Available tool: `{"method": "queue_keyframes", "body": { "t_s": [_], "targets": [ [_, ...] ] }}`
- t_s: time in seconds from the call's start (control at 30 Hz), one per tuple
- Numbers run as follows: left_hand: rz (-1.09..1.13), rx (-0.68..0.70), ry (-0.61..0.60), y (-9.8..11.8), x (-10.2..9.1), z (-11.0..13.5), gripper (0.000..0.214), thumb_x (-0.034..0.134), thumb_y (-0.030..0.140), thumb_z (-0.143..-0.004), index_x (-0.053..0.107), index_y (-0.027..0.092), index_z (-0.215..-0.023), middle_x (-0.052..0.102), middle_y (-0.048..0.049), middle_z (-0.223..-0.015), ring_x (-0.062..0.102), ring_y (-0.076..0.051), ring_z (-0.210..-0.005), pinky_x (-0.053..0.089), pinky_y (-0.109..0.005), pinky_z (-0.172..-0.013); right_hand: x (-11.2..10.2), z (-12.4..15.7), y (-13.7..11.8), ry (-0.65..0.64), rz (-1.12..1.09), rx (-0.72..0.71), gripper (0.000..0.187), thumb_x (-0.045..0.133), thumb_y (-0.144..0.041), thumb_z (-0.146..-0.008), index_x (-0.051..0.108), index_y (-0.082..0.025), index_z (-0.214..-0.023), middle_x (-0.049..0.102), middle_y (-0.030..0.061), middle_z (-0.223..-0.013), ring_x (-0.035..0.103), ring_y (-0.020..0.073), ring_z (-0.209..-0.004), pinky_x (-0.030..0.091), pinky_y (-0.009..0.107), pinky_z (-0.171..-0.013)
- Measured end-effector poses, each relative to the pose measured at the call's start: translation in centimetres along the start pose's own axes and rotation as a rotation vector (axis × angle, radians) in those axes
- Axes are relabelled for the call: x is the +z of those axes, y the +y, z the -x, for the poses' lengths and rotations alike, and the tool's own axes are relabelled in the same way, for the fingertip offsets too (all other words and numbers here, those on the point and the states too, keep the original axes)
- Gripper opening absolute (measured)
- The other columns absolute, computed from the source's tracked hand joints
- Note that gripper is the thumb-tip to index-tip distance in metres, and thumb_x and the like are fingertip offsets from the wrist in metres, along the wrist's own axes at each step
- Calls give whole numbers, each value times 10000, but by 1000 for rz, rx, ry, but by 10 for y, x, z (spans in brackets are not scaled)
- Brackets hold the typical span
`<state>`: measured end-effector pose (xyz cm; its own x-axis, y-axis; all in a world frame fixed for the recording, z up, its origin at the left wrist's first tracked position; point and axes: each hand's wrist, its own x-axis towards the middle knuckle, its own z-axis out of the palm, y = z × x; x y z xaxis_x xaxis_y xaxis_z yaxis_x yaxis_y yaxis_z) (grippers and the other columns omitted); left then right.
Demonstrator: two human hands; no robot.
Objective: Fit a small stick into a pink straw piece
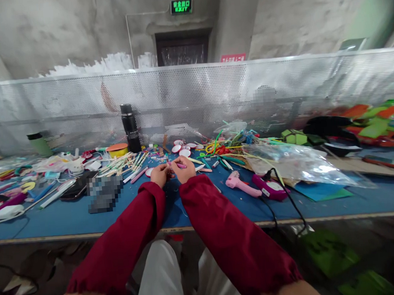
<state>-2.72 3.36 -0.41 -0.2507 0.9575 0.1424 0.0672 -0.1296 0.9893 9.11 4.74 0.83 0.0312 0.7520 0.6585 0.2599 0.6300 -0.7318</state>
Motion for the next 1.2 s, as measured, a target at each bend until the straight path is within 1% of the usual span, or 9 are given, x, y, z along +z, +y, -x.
{"method": "queue_keyframes", "body": {
  "t_s": [0.4, 0.67, 0.8, 0.97, 1.2],
  "targets": [
    [28, -3, -10, -1, -1, -1, 186, 582, 328, -822, 650, 157, -844, 688, -28, -714, 621, -114, -520, 418, -190, -443, -1, 0, -1, 25, 28, 11, 169, 543, -379, -782, 587, -232, -712, 649, -24, -688, 578, 137, -689, 443, 249, -673],
    [14, -5, -4, -2, -1, -1, 204, 602, 347, -819, 659, 154, -851, 700, -34, -740, 620, -113, -536, 424, -197, -463, -3, -1, -2, 31, 31, 13, 169, 538, -367, -787, 586, -227, -707, 632, -27, -667, 564, 137, -674, 440, 256, -684],
    [13, -8, -7, -3, -1, -2, 186, 594, 316, -825, 665, 153, -877, 700, -31, -736, 624, -112, -536, 424, -193, -464, -3, -1, -2, 22, 28, 11, 159, 553, -367, -780, 593, -227, -714, 643, -29, -684, 570, 138, -688, 441, 257, -692],
    [15, -11, -7, -2, 0, -2, 186, 562, 296, -844, 665, 147, -888, 719, -46, -786, 620, -106, -526, 427, -192, -457, -3, -1, 0, 26, 25, 14, 171, 540, -373, -791, 596, -227, -720, 640, -28, -678, 568, 137, -674, 441, 263, -696],
    [16, -18, -2, -2, -1, -2, 176, 567, 303, -845, 654, 152, -868, 711, -34, -760, 624, -108, -525, 427, -192, -456, -2, -1, 0, 11, 18, 18, 173, 546, -381, -789, 596, -228, -726, 651, -23, -689, 574, 142, -707, 439, 261, -704]
  ]
}}
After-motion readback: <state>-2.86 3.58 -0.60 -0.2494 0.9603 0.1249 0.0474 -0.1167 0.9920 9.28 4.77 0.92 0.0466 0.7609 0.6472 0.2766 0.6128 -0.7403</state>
